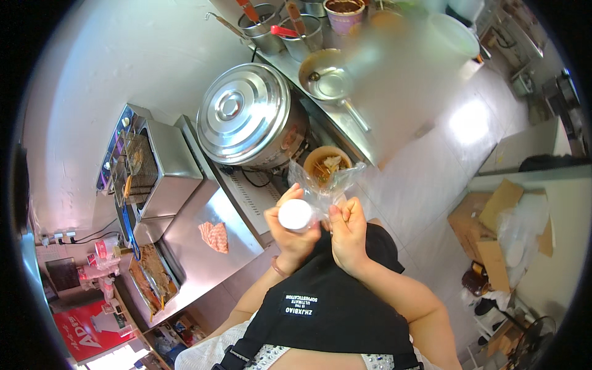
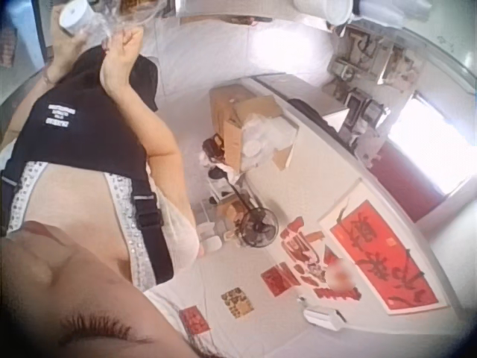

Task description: The person washes vegetables in a sink, then portions cabbage, noodles, and other ingredients into multiple small bowls on a counter. They place some bowls into a refrigerator, retrieve a receipt, and load paper into a thermal printer. The person then opens a deep fryer and a large pot.

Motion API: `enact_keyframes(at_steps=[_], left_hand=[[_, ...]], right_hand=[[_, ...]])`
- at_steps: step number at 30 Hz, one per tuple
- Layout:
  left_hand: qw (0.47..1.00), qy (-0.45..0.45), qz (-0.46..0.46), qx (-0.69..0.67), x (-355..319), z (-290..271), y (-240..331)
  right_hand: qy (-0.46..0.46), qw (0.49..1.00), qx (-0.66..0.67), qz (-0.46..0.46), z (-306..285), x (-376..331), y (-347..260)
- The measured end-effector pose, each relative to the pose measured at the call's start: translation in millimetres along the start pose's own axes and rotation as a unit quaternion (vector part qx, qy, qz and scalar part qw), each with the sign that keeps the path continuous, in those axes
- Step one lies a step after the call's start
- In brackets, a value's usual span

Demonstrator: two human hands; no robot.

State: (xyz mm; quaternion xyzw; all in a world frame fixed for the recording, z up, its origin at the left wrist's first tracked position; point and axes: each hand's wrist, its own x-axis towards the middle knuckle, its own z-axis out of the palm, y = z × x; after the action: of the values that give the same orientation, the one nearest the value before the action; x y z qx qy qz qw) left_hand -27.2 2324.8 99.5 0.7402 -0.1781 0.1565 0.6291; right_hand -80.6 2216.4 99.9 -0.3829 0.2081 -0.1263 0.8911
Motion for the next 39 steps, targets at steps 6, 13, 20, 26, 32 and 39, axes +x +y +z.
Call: enact_keyframes(at_steps=[6,13,20,26,32,39], left_hand=[[0.836,-0.05,-0.368,-0.404,50.4,-38.6,-39.1],[0.657,0.085,-0.386,-0.642,53.2,-76.1,-64.4],[0.805,0.098,-0.334,-0.48,74.7,-58.6,-38.7],[0.946,0.093,-0.192,-0.244,111.6,8.8,-15.7],[0.991,0.099,-0.042,-0.084,156.1,113.3,-5.6],[0.849,0.193,-0.245,-0.426,199.1,272.1,21.5]], right_hand=[[0.029,0.997,0.025,0.071,13.1,54.9,-4.0],[0.047,0.969,-0.194,0.146,-23.9,151.2,53.5],[-0.323,0.773,-0.54,-0.078,15.6,197.7,19.6],[-0.404,0.764,-0.432,-0.258,91.3,174.3,-104.7],[-0.399,0.733,-0.437,-0.337,46.7,241.6,-165.8],[-0.442,0.777,-0.378,-0.24,-15.6,344.8,-279.3]])
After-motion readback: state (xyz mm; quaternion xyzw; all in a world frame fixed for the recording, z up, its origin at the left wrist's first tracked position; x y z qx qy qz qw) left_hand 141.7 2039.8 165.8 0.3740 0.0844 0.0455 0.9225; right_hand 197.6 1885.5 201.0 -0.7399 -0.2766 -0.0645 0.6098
